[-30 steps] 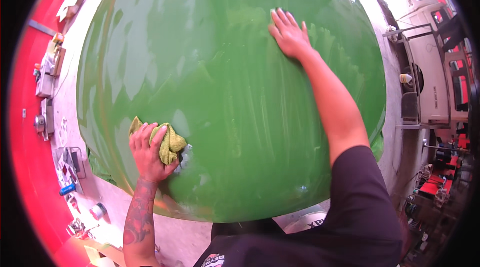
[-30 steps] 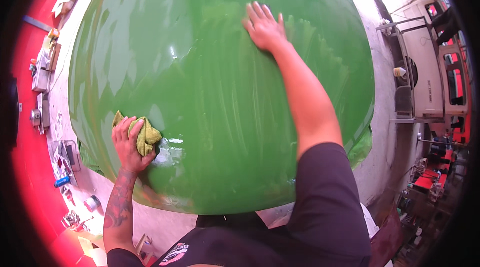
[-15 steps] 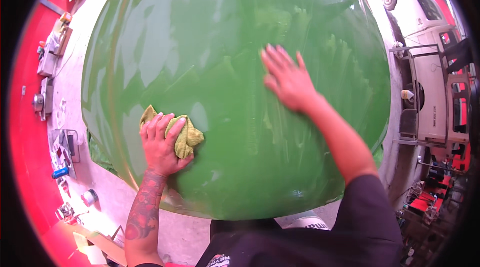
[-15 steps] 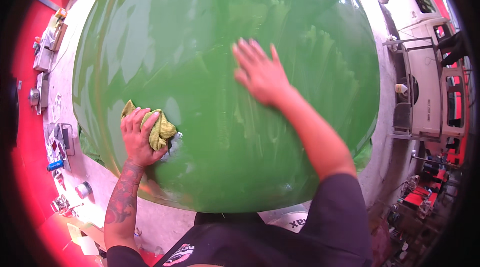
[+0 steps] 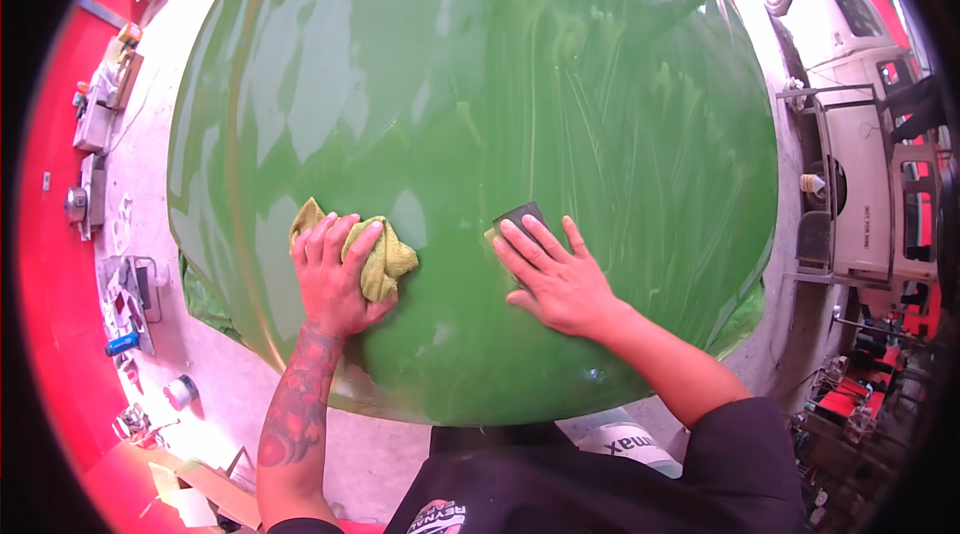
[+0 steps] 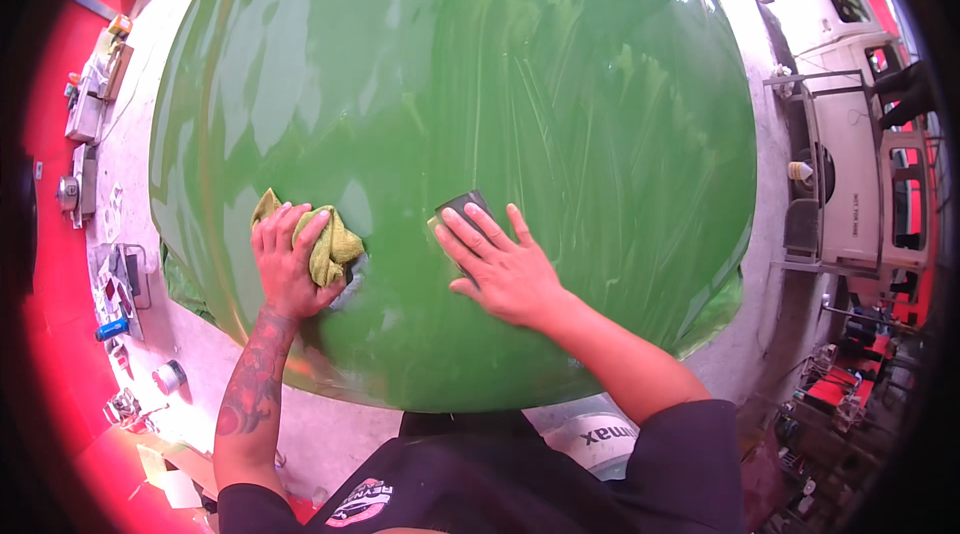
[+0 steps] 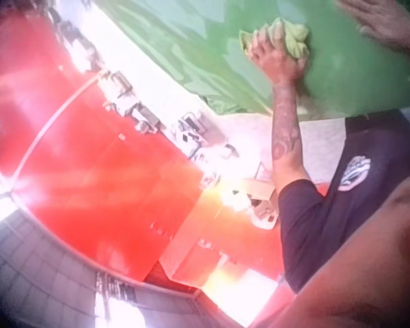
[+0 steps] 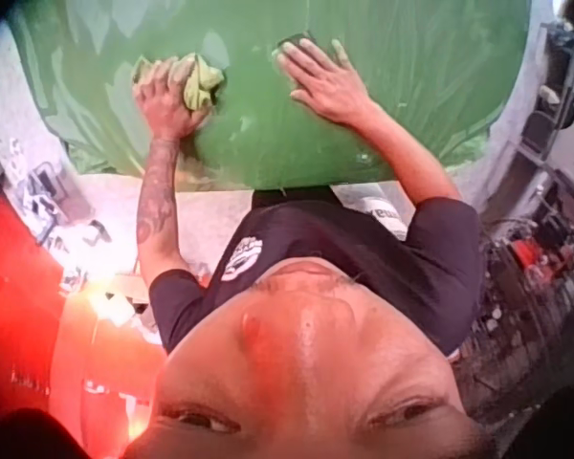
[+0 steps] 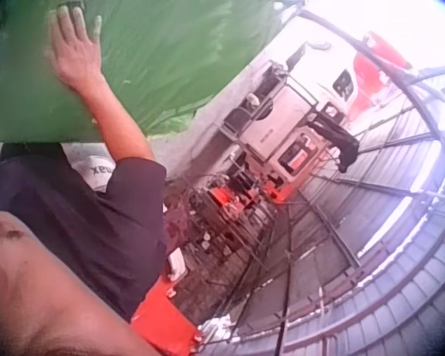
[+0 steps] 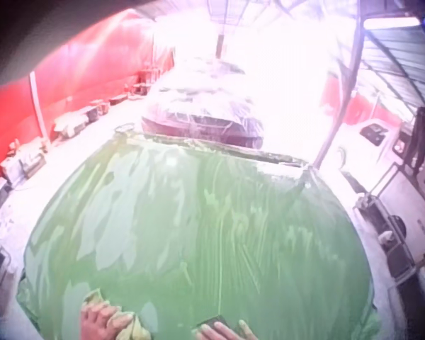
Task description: The person wet-sands a car hood, rubbing sandpaper across the surface, dipping a cloth into a bucket of water, and wiping down the panel.
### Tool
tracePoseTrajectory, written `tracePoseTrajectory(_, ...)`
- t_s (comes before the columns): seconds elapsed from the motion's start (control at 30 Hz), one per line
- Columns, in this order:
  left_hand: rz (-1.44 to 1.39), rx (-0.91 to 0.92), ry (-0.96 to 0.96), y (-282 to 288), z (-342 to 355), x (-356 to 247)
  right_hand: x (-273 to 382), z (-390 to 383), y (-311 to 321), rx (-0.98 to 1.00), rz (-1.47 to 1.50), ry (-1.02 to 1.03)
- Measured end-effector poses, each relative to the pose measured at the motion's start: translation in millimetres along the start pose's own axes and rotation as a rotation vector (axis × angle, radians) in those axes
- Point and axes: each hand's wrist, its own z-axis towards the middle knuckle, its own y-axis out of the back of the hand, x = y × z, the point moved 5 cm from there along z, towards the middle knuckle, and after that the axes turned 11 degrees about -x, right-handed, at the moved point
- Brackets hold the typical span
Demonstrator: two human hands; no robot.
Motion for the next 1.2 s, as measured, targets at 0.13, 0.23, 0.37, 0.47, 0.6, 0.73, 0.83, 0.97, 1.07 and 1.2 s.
tracePoseTrajectory(0.13, -0.006, -0.001, -0.016, -3.1, 6.0, -5.6, -62.1, 72.7, 19.8, -0.073, -0.170, -0.060)
tracePoseTrajectory(0.23, -0.053, -0.024, 0.005, -2.9, 11.2, -8.8, -139.3, 165.7, 35.1, -0.191, -0.164, -0.227)
tracePoseTrajectory(0.37, -0.051, -0.028, 0.006, -4.2, 8.7, -4.8, -143.4, 196.2, 29.7, -0.240, -0.125, -0.351)
tracePoseTrajectory(0.47, -0.041, -0.025, 0.000, -3.4, 5.8, -1.1, -92.9, 125.5, 14.9, -0.257, -0.156, -0.186)
tracePoseTrajectory(0.6, -0.017, 0.007, -0.016, 0.3, 0.7, 0.6, -34.3, 28.8, 9.7, -0.074, -0.072, -0.051)
tracePoseTrajectory(0.73, -0.009, 0.010, -0.021, -0.1, 1.3, 0.7, -97.5, 85.9, 21.3, -0.154, -0.108, -0.101)
tracePoseTrajectory(0.83, -0.044, -0.012, -0.041, -10.3, 10.4, -8.4, -206.4, 177.5, 43.0, -0.257, -0.243, -0.316)
tracePoseTrajectory(0.97, -0.061, -0.004, -0.014, -8.5, 6.9, -3.6, -204.9, 203.3, 37.3, -0.356, -0.142, -0.433)
tracePoseTrajectory(1.07, -0.039, -0.003, -0.006, -2.5, 3.5, 1.5, -139.5, 106.9, 20.3, -0.344, -0.138, -0.237)
tracePoseTrajectory(1.2, -0.018, 0.023, -0.012, -6.0, 0.2, -0.1, -83.8, -2.0, 17.3, -0.132, -0.080, -0.227)
